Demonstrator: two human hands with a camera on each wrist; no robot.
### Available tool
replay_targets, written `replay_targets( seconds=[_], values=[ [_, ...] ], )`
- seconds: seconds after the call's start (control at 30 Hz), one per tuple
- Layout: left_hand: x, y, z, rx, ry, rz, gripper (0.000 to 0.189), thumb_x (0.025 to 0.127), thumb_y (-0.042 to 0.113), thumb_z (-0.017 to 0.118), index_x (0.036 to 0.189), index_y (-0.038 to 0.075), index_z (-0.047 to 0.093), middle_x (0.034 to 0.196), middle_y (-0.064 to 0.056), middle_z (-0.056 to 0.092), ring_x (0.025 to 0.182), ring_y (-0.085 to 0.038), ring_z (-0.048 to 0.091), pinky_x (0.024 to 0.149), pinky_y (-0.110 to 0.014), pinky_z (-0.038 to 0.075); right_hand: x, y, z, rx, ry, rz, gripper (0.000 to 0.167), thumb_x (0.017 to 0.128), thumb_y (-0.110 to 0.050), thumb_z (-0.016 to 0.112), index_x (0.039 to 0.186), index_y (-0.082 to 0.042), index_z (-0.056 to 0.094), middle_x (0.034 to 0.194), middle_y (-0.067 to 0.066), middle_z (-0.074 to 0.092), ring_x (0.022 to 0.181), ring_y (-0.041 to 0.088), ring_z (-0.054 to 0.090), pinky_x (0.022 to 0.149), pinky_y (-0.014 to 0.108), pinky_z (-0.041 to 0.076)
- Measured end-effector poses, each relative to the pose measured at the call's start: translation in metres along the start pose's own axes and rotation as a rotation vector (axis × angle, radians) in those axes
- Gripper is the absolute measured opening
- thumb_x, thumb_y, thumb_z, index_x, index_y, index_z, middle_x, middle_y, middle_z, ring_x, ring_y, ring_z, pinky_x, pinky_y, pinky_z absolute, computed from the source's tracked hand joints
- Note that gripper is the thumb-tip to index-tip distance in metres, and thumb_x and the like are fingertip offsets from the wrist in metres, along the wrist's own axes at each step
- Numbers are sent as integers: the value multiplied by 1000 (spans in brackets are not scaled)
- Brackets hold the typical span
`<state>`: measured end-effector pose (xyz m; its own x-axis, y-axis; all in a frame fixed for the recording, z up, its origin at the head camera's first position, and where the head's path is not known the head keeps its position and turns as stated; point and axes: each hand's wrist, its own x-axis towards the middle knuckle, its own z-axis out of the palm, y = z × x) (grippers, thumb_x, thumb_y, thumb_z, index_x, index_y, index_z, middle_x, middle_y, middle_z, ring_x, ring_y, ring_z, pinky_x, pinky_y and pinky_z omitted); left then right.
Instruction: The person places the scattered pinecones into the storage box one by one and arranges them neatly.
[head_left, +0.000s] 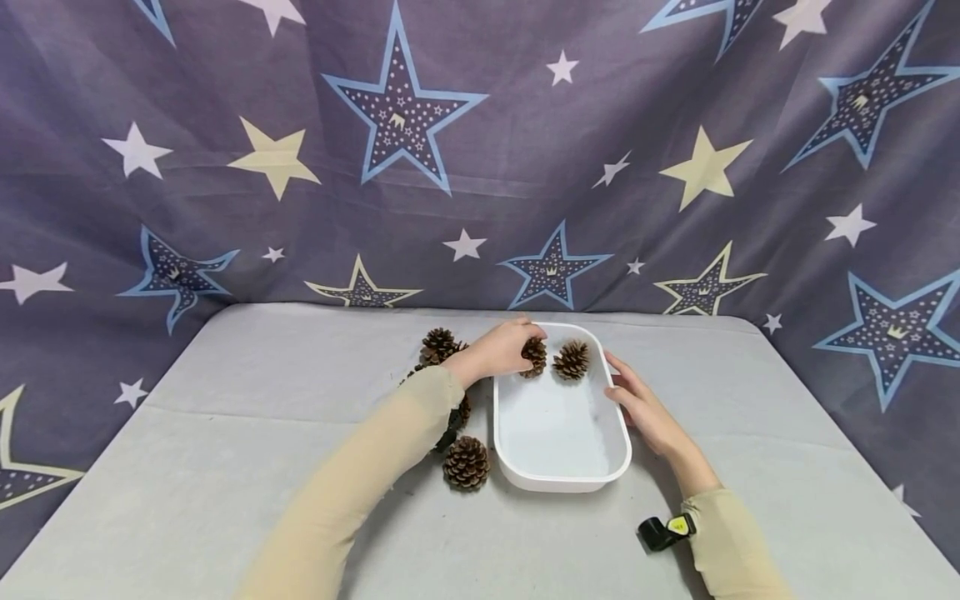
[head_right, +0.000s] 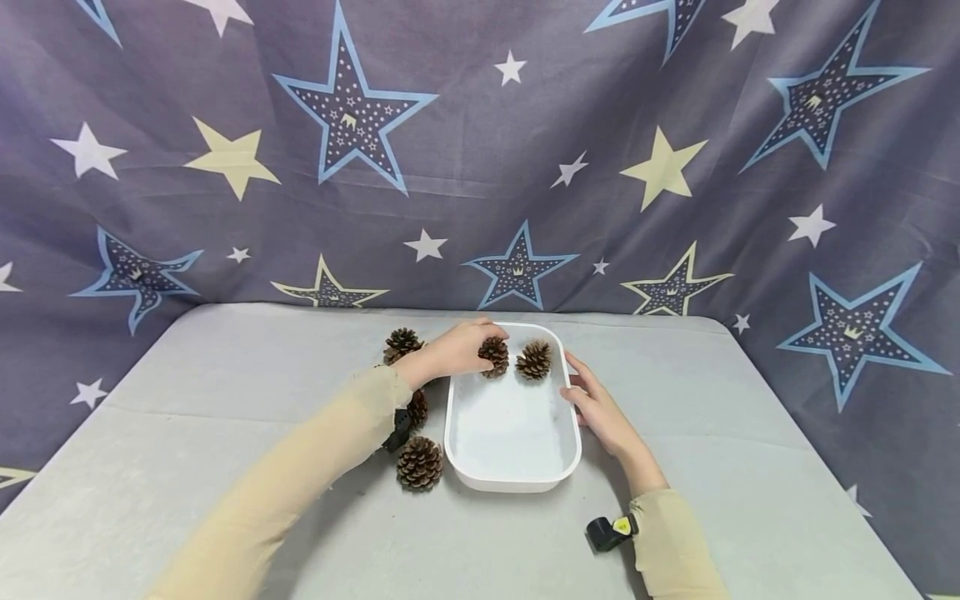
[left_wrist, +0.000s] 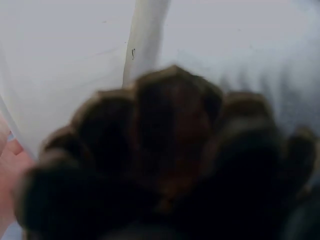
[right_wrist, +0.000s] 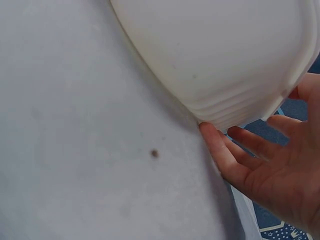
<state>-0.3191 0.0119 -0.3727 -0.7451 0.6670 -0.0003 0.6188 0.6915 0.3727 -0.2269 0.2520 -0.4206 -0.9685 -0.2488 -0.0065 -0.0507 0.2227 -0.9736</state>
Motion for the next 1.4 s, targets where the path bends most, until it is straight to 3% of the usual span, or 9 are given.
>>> replay_targets(
  seconds=[0.77, 1.13, 1.4],
  values=[
    [-4, -4, 3, -3, 16, -12, 53, 84, 19, 64, 134, 13, 45, 141, -6, 40, 130, -24, 36, 105, -36, 34, 1, 1, 2, 1, -3, -1, 59, 94, -13, 40, 147, -13, 14, 130, 30, 35, 95, 24, 55, 71, 33, 53],
    [-15, -11, -25, -14, 92, -26, 47, 84, 17, 64, 129, 10, 50, 130, -7, 48, 119, -23, 46, 99, -36, 41, 1, 1, 0, 3, -7, 5, 59, 94, -13, 40, 147, -14, 13, 131, 31, 34, 95, 22, 55, 72, 32, 53],
    [-31, -40, -40, -16, 136, -70, 44, 83, 16, 64, 125, 8, 53, 124, -9, 52, 113, -26, 50, 95, -39, 43, 1, 1, -1, -6, -2, 5, 60, 93, -13, 39, 147, -12, 12, 130, 31, 35, 94, 21, 55, 72, 31, 53]
  ],
)
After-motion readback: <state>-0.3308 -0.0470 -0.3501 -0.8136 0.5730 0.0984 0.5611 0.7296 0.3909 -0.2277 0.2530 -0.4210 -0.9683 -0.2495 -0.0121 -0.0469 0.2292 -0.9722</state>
